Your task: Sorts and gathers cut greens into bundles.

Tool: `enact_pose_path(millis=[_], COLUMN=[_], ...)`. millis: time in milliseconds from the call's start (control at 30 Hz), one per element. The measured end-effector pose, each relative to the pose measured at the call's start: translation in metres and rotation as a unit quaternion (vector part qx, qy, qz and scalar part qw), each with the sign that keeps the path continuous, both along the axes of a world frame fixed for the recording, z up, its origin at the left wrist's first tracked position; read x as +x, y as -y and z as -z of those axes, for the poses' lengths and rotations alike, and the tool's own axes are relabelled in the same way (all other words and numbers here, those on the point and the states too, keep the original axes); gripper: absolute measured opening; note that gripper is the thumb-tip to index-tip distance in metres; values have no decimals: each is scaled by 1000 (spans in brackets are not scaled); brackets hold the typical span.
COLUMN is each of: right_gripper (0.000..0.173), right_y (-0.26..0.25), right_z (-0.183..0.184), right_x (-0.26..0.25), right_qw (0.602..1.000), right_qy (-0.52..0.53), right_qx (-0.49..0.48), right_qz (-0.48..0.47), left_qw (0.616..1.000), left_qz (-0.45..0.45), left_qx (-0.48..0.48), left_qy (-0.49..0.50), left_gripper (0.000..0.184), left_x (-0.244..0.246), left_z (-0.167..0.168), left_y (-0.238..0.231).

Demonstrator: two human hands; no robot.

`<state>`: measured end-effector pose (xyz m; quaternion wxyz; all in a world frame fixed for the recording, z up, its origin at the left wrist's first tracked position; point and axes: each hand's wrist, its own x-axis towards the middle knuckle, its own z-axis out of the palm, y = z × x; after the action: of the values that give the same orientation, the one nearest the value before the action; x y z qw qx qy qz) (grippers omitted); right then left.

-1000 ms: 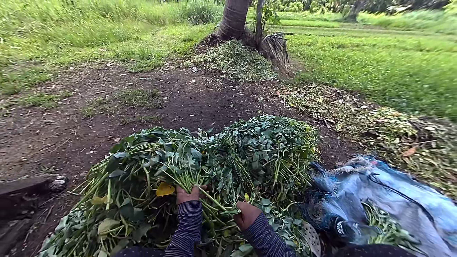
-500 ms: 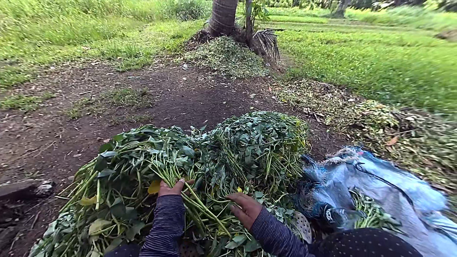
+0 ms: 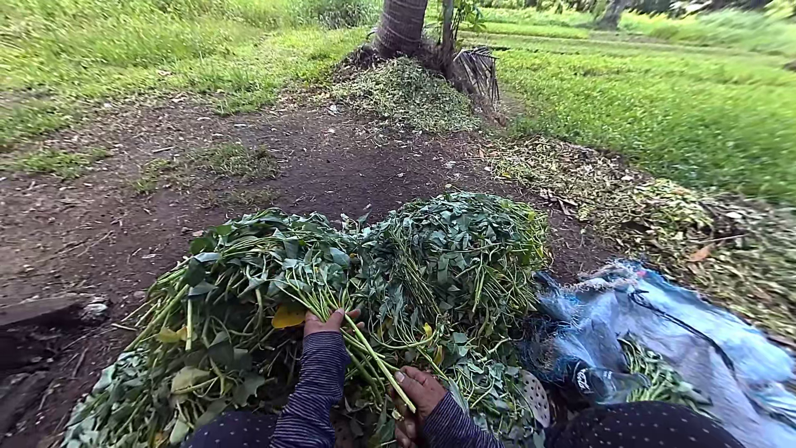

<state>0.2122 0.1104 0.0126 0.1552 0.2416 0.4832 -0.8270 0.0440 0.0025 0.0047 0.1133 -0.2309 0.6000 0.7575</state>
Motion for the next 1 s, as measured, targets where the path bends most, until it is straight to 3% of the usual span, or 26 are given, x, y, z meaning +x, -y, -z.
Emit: enact_pose_path(millis=[67, 100, 167, 233, 300, 367, 467, 633, 800, 1000], right_gripper=[28, 28, 26, 33, 47, 54, 37, 37, 38, 38], right_y=[8, 10, 3, -11, -37, -63, -76, -73, -100, -90], right_z=[-5, -7, -5, 11, 47, 58, 60, 82, 82, 108], right_x=[-2, -2, 5, 19, 27, 10, -34, -87, -88, -92], right_qw=[997, 998, 987, 923, 849, 815, 786, 694, 708, 672], right_qy=[32, 38, 16, -42, -77, -39, -16, 25, -6, -9], right_qx=[-64, -39, 136, 305, 408, 485, 569, 622, 624, 632], right_qz=[26, 18, -83, -231, -325, -314, -242, -362, -331, -387], left_qw=[1000, 1000, 998, 994, 992, 988, 990, 993, 991, 993], left_qz=[-5, -13, -46, -85, -63, 18, 66, 73, 83, 80], left_qx=[0, -4, -30, -51, -103, -154, -124, -75, -77, -40], left_qy=[-6, -10, -23, -39, -39, -22, 10, 56, 66, 73], left_gripper=[48, 48, 49, 56, 57, 57, 56, 58, 61, 60], left_x=[0, 0, -3, -18, -25, -21, -11, -6, -3, 1], left_z=[0, -2, -4, -6, -10, -13, -10, 15, 24, 10], left_y=[-2, -2, 5, 22, 35, 40, 35, 24, 13, 2])
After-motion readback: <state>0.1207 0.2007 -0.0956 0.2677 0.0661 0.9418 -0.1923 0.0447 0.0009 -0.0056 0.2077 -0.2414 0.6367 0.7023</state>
